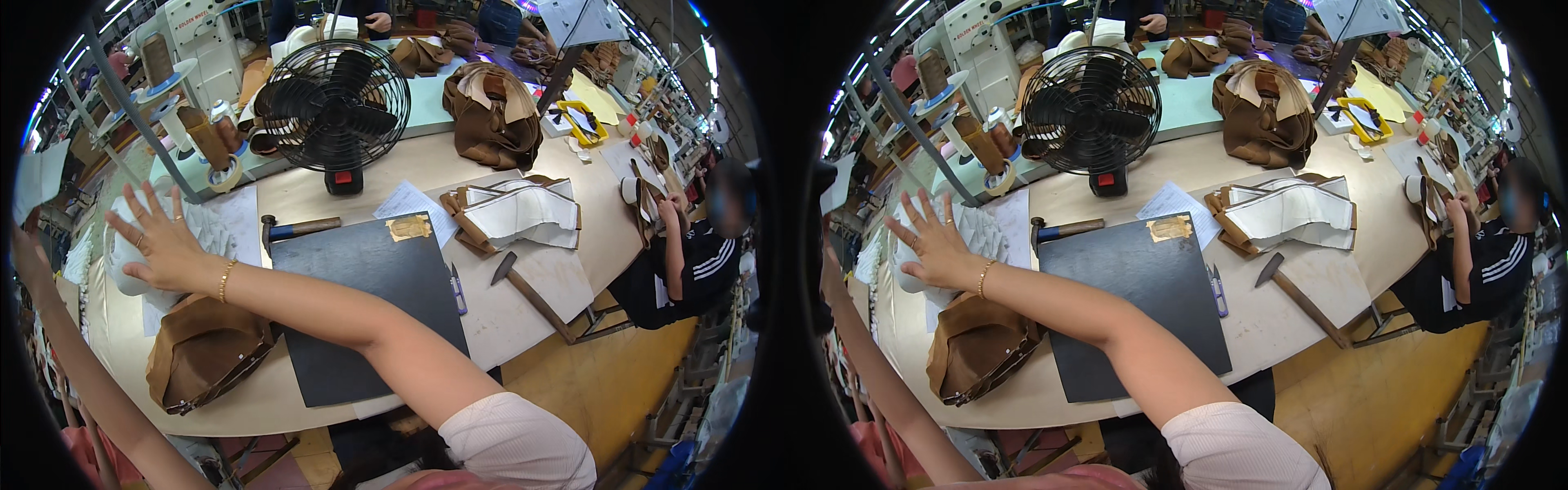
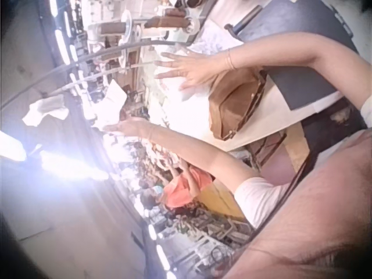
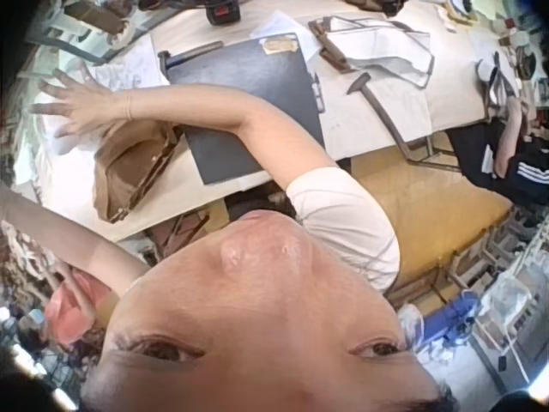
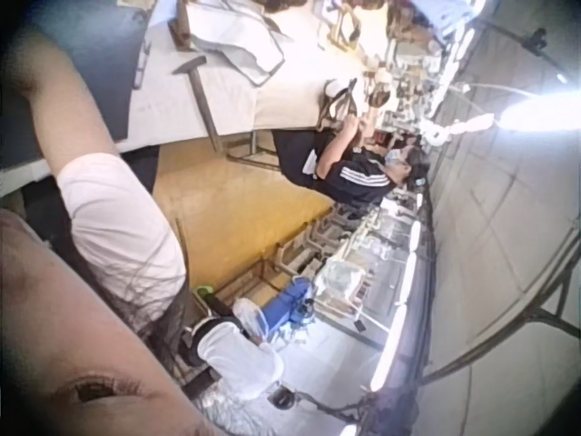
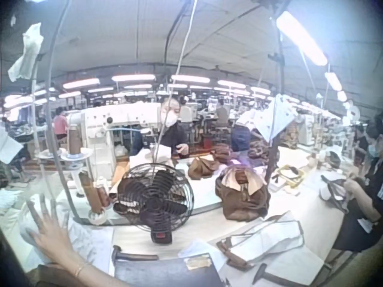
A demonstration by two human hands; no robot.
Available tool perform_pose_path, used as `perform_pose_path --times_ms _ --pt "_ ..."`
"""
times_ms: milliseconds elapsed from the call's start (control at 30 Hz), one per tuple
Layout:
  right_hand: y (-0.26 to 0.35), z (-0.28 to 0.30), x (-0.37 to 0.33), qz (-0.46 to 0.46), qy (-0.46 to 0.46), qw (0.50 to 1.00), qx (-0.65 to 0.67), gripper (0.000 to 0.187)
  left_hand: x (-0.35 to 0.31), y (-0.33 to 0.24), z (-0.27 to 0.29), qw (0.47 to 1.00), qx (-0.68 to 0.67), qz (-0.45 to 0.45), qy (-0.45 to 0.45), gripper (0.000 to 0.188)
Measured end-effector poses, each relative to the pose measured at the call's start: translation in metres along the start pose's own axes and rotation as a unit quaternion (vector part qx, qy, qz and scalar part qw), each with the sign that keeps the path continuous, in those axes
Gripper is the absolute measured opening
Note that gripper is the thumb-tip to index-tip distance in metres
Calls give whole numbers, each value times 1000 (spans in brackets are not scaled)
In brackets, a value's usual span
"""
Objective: The person repeatedly places a brown leather piece over a curved shoe-last form, then uses a hammer to tap the edges and shape the leather. They remove the piece, inspect it, and repeat the process several times. A coworker is visible across the table working on similar items.
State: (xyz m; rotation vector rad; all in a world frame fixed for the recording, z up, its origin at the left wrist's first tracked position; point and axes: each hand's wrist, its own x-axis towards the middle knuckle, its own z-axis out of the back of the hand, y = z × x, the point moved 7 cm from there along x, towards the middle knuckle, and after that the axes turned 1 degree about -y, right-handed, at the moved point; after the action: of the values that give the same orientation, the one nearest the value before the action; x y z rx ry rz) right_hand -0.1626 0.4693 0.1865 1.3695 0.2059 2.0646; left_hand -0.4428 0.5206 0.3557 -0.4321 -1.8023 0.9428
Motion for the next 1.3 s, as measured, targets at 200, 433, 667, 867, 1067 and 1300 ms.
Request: perform_pose_path --times_ms 200,433,667,867,1067,1300 --pt "30 103 -32 -44 -70 990 117 100 -146 -10 -49 982 -122 129 67 46" --pt "20 167 -75 -133 -62 977 154 43 -278 -17 -123 978 -39 89 184 47" --pt "24 219 -120 -170 -47 955 238 37 -336 -37 -165 944 -108 200 238 42" --pt "40 235 -164 -208 -35 959 191 57 -400 -49 -186 935 -102 214 263 45" --pt "24 238 -217 -300 -8 929 215 38 -449 -42 -189 921 -137 278 238 39" --pt "21 246 -271 -390 -6 885 254 21 -490 -32 -180 911 -170 312 208 38"
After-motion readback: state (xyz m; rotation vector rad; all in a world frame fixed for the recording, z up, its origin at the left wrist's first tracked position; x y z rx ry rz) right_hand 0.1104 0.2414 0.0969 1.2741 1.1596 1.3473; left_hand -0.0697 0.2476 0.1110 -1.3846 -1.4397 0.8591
